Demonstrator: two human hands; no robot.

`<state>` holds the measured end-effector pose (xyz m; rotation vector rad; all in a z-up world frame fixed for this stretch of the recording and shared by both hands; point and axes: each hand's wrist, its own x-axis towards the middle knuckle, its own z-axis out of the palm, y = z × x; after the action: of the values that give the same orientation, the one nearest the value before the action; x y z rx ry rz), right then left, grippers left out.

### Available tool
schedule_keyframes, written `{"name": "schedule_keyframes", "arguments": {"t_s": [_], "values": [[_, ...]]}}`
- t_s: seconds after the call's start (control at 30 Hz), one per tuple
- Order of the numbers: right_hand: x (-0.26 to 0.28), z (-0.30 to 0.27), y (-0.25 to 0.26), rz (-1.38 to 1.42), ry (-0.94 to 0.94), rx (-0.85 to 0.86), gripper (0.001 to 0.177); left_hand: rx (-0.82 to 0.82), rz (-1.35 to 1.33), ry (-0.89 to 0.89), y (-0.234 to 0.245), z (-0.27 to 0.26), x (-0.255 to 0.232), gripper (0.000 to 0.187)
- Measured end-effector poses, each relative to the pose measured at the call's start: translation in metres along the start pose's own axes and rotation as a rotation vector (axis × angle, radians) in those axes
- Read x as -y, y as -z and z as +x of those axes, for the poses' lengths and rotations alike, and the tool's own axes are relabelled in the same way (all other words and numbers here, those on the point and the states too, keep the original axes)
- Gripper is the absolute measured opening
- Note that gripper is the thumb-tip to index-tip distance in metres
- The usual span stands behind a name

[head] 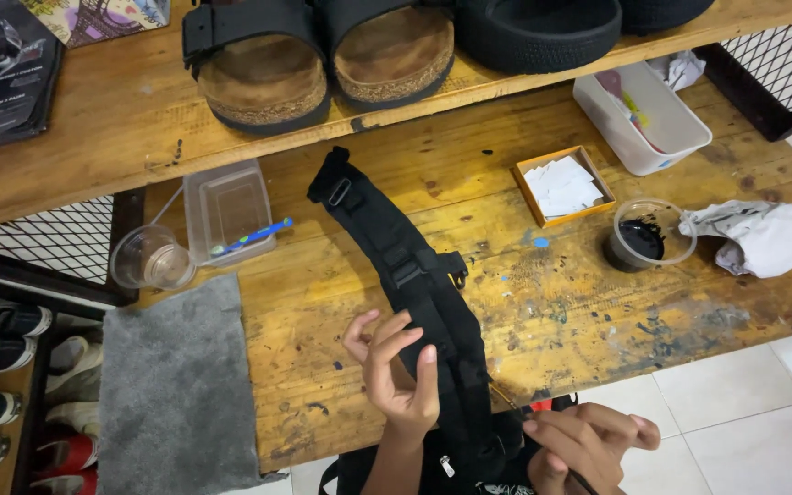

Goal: The person paints a black bag with a brush, repeatedly dipping the brush into a container of black paint. They hold the bag steady with one hand while applying paint to the surface.

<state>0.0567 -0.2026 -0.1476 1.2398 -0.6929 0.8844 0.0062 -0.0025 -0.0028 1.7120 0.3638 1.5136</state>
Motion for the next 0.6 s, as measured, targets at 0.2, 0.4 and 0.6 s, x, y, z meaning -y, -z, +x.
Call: {"name": "schedule_keyframes", "arguments": {"t_s": [0.2,0.4,0.6], "values": [[0.006,-0.005,0.010,1.392,-0.144,0.238,0.037,-0.002,-0.005,-0.003,0.000,0.000,-0.001,0.011],[-0.030,0.060,-0.001,-0.428,0.222,0.052,0.046,-0.013,0.002,0.000,-0.001,0.001,-0.001,0.009],[0.079,0.088,-0.065,-2.084,0.319,-0.078,0.042,0.028,-0.006,0.047,0.002,0.001,-0.003,0.009]]}}
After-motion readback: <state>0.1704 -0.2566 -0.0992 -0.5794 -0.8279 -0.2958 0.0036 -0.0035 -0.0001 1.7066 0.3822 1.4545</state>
